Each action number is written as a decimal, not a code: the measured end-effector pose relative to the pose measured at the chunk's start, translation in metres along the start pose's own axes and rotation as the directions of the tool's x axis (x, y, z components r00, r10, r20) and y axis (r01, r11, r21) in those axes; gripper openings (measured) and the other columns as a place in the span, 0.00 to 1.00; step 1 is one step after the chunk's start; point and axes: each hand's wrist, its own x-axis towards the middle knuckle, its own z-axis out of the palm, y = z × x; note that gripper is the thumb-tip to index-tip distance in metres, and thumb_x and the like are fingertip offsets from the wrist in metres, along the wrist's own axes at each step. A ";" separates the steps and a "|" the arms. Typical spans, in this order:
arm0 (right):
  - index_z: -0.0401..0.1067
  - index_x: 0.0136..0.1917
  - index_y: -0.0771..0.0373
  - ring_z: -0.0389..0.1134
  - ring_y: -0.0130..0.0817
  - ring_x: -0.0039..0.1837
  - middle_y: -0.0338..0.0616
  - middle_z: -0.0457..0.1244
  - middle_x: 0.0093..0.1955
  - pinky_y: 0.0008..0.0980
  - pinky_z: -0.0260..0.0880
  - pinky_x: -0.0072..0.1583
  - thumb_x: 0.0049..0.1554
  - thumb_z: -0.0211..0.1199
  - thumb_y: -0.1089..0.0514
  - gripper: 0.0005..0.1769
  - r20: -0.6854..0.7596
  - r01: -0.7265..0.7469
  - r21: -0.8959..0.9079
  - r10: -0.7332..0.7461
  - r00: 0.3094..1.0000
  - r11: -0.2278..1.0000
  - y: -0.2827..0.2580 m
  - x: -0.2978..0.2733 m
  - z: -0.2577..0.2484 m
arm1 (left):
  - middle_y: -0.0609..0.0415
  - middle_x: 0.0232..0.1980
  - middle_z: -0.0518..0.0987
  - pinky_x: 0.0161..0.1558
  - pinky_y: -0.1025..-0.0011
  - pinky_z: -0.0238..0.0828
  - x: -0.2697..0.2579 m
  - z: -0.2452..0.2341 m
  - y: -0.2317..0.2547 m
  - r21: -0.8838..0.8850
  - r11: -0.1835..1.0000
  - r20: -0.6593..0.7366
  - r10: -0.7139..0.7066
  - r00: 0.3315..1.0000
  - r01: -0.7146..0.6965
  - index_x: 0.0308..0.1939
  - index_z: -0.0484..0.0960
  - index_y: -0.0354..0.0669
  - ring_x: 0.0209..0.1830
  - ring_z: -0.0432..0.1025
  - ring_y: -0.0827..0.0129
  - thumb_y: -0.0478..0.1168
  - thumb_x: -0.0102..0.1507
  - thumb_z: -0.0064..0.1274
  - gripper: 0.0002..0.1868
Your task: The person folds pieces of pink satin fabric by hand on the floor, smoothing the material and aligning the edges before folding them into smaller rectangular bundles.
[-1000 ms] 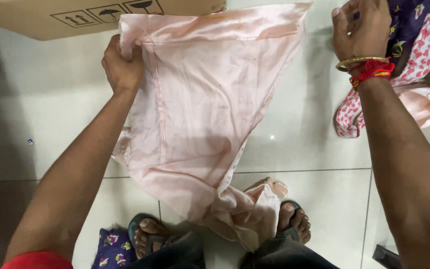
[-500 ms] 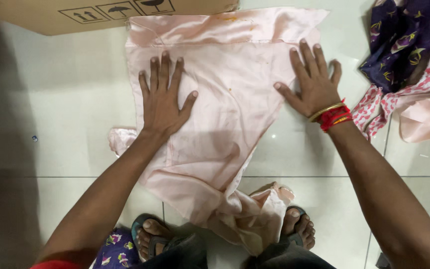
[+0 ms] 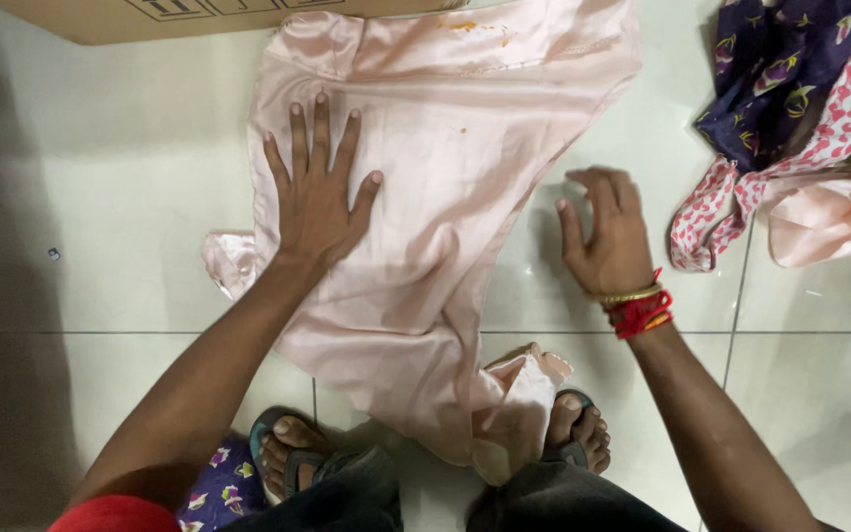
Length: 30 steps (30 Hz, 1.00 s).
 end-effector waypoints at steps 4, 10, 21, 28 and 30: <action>0.75 0.54 0.66 0.73 0.26 0.41 0.38 0.71 0.40 0.27 0.74 0.43 0.61 0.62 0.48 0.18 0.264 -0.311 0.392 0.218 0.940 0.866 -0.033 -0.040 0.021 | 0.41 0.85 0.41 0.75 0.32 0.23 -0.050 0.004 0.044 -0.087 0.992 0.042 0.096 0.995 -0.092 0.82 0.55 0.50 0.85 0.32 0.42 0.58 0.72 0.38 0.36; 0.74 0.41 0.73 0.61 0.28 0.36 0.50 0.64 0.33 0.33 0.65 0.40 0.64 0.68 0.47 0.24 0.478 -0.496 0.280 0.329 0.814 0.822 -0.035 -0.071 0.052 | 0.42 0.85 0.44 0.78 0.37 0.27 -0.075 0.026 0.060 -0.094 0.988 0.015 0.121 0.993 -0.119 0.81 0.57 0.54 0.85 0.36 0.45 0.58 0.71 0.39 0.35; 0.72 0.52 0.67 0.66 0.24 0.37 0.38 0.66 0.38 0.29 0.71 0.40 0.66 0.62 0.52 0.14 0.147 -0.580 0.669 0.682 0.716 0.464 0.075 -0.068 0.024 | 0.41 0.85 0.43 0.76 0.36 0.24 -0.051 0.021 0.015 -0.011 1.000 -0.045 -0.002 0.999 0.001 0.82 0.55 0.52 0.84 0.34 0.43 0.58 0.73 0.38 0.36; 0.62 0.66 0.67 0.70 0.25 0.52 0.39 0.67 0.55 0.24 0.74 0.48 0.63 0.61 0.54 0.23 0.024 -0.338 0.575 0.398 0.917 0.745 0.048 -0.075 -0.011 | 0.37 0.83 0.53 0.77 0.38 0.30 -0.073 -0.032 0.018 -0.230 0.973 -0.127 -0.018 0.992 -0.012 0.78 0.62 0.41 0.84 0.40 0.42 0.50 0.74 0.43 0.31; 0.66 0.65 0.69 0.70 0.29 0.52 0.45 0.67 0.55 0.27 0.72 0.46 0.63 0.61 0.54 0.22 0.014 -0.350 0.425 0.380 0.925 0.835 0.024 -0.094 -0.022 | 0.36 0.79 0.60 0.76 0.42 0.39 -0.096 -0.050 0.012 -0.270 0.963 -0.177 -0.042 0.983 -0.007 0.74 0.67 0.38 0.82 0.48 0.42 0.46 0.73 0.46 0.27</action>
